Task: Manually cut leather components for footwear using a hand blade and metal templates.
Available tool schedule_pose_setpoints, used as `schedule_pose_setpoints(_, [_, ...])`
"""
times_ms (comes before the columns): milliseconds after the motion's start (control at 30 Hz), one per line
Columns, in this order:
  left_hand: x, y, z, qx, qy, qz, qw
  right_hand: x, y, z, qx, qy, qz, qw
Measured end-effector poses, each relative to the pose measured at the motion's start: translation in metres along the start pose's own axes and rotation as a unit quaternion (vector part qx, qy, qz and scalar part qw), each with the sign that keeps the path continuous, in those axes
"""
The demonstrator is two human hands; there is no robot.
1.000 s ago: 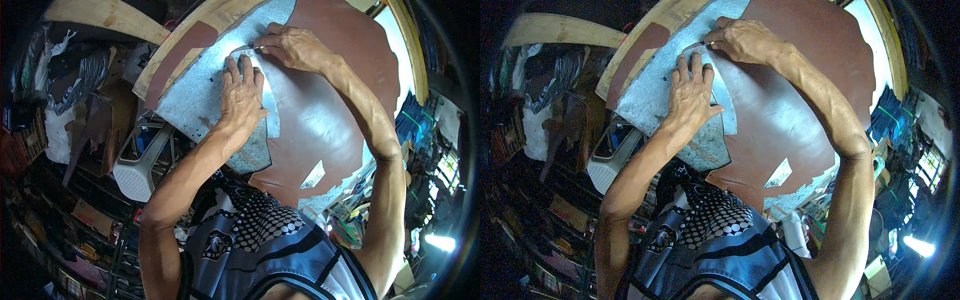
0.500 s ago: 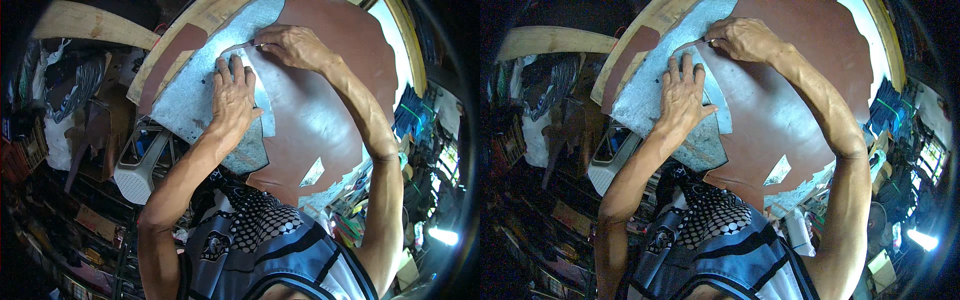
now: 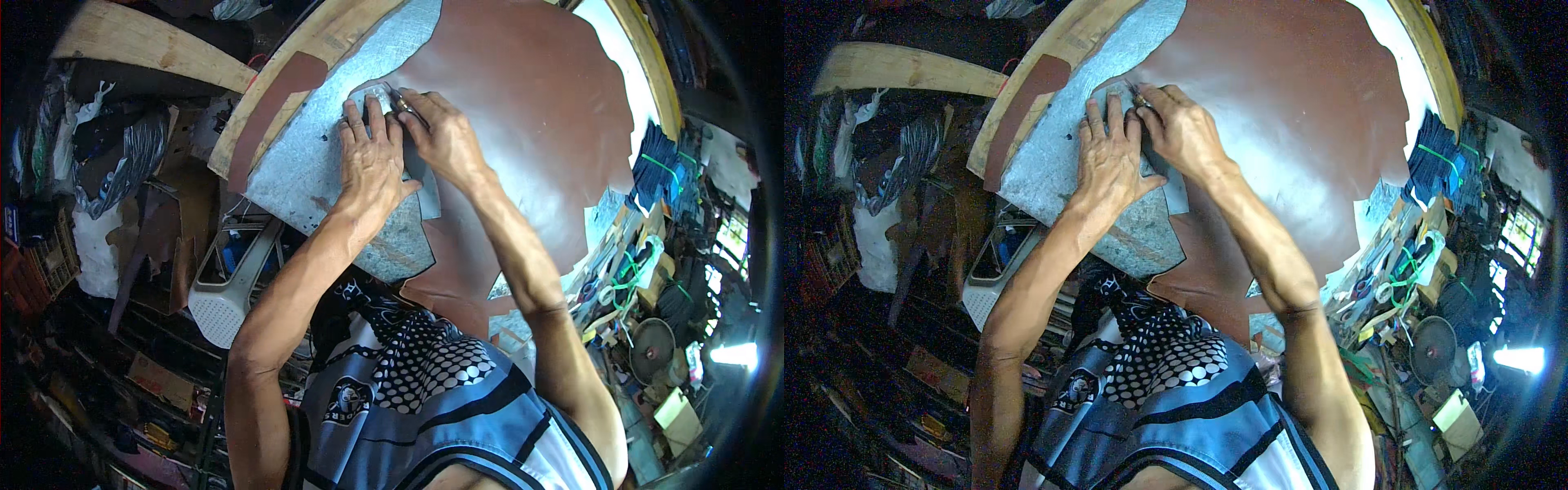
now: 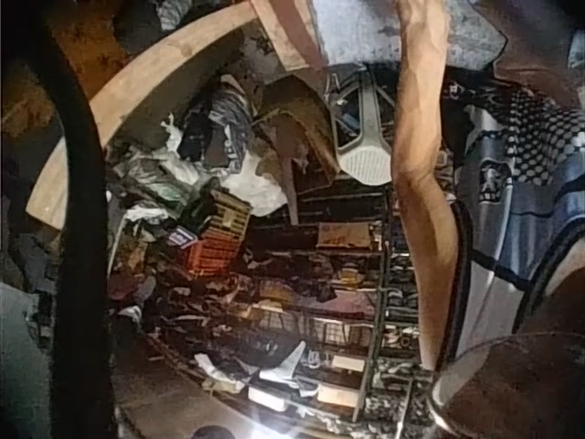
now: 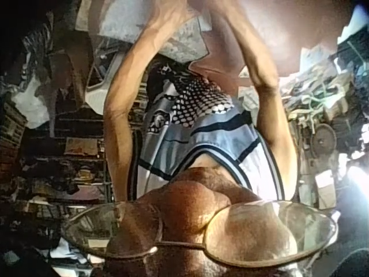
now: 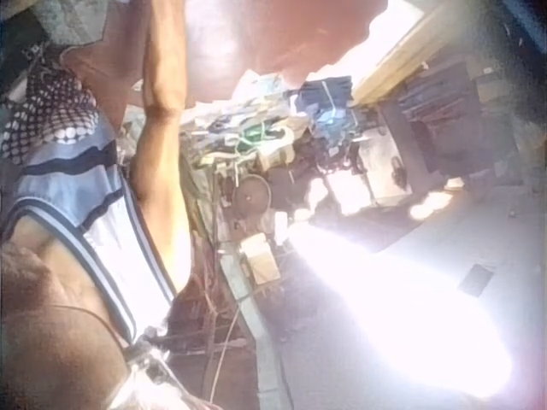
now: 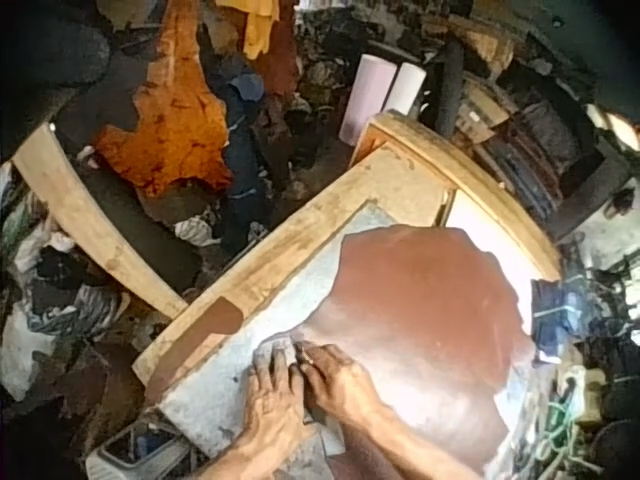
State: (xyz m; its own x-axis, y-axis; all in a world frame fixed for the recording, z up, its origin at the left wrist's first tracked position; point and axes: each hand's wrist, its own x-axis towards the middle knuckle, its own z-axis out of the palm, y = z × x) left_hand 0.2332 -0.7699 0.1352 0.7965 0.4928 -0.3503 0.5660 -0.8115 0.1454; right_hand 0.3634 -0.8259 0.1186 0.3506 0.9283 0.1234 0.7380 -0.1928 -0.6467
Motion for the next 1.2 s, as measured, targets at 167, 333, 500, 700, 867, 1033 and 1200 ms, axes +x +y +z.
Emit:
schedule_pose_setpoints(167, [-0.001, -0.003, 0.008, -0.014, 0.014, -0.009, 1.0, -0.001, -0.005, 0.011, -0.031, 0.004, 0.011, 0.999])
schedule_pose_setpoints(333, [-0.002, -0.004, 0.012, -0.014, 0.038, -0.012, 0.999, -0.001, -0.005, 0.012, -0.048, -0.009, 0.008, 0.999])
schedule_pose_setpoints(500, [-0.003, -0.003, 0.009, -0.001, 0.019, -0.01, 1.0, 0.006, -0.01, 0.011, -0.1, -0.035, 0.013, 0.994])
schedule_pose_setpoints(700, [0.002, -0.005, 0.011, -0.006, 0.007, -0.015, 1.0, 0.012, -0.01, 0.007, -0.13, -0.1, 0.018, 0.986])
schedule_pose_setpoints(867, [0.002, -0.004, 0.007, 0.001, 0.0, -0.014, 1.0, 0.006, -0.013, 0.002, -0.106, -0.108, 0.044, 0.988])
schedule_pose_setpoints(1033, [0.001, -0.001, 0.009, -0.005, 0.003, -0.027, 1.0, -0.021, -0.017, -0.007, -0.088, -0.109, 0.07, 0.988])
schedule_pose_setpoints(1200, [0.002, -0.001, 0.017, -0.018, 0.028, -0.014, 0.999, -0.063, -0.024, -0.021, -0.087, -0.12, 0.128, 0.981])
